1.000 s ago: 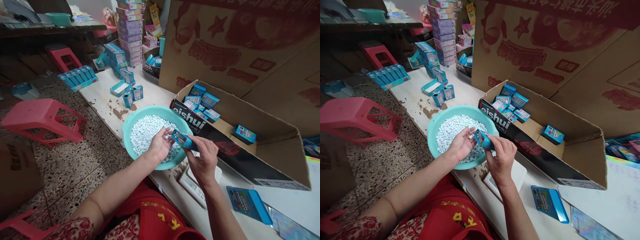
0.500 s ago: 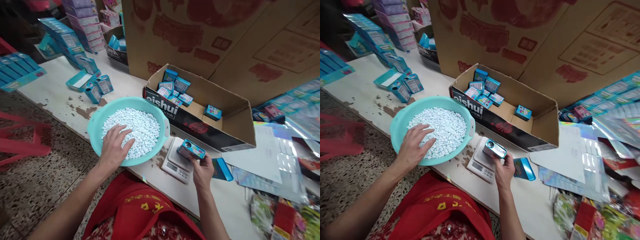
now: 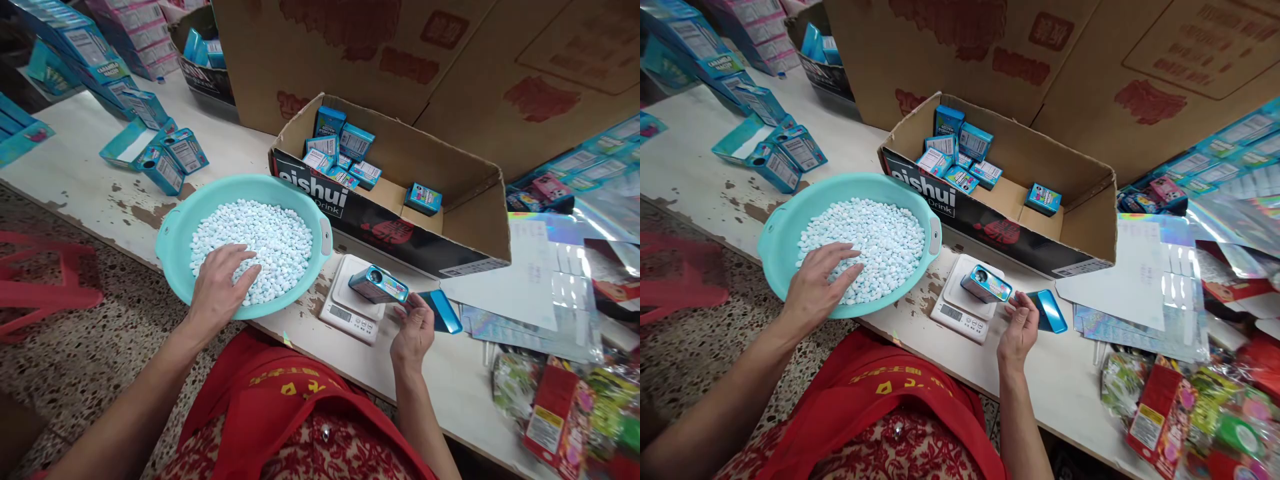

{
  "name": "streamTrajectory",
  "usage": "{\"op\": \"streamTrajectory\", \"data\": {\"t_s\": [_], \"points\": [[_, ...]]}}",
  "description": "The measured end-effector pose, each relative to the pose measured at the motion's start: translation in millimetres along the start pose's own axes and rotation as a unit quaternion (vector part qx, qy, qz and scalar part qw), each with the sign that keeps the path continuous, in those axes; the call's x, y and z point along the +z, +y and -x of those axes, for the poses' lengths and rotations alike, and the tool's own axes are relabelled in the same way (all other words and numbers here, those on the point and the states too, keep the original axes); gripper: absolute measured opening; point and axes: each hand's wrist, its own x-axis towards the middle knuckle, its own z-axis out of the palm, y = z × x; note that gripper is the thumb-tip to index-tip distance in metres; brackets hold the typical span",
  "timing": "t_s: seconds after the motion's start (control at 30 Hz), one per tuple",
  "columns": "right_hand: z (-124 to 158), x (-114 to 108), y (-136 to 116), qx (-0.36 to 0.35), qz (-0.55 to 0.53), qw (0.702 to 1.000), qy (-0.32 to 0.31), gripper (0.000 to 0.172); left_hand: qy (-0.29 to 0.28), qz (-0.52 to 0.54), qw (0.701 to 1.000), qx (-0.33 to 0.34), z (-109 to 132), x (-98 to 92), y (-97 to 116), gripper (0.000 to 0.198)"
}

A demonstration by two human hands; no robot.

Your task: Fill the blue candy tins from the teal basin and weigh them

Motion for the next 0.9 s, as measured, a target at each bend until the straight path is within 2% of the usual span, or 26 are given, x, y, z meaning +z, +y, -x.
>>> {"op": "streamTrajectory", "data": {"t_s": [0.23, 0.7, 0.77, 0.9], "points": [[11.7, -6.4, 5.3, 0.031, 0.004, 1.0, 0.0, 0.048, -0.026, 0.006, 0.999, -0.029, -1.9, -0.3, 1.8, 0.035], [15.4, -7.4, 5.9, 0.065, -0.001, 0.998, -0.013, 0.054, -0.038, -0.003, 0.999, -0.023, -1.1, 0.1, 0.8, 0.035], [15.8, -7.4, 6.1, 0.067, 0.001, 0.998, -0.015, 0.053, -0.056, -0.019, 0.998, -0.021, -0.8, 1.1, -0.7, 0.035], [16.8, -7.8, 6.1, 0.067, 0.006, 0.998, -0.018, 0.053, -0.154, -0.092, 0.984, 0.003, -2.5, 5.1, -3.3, 0.033]]}}
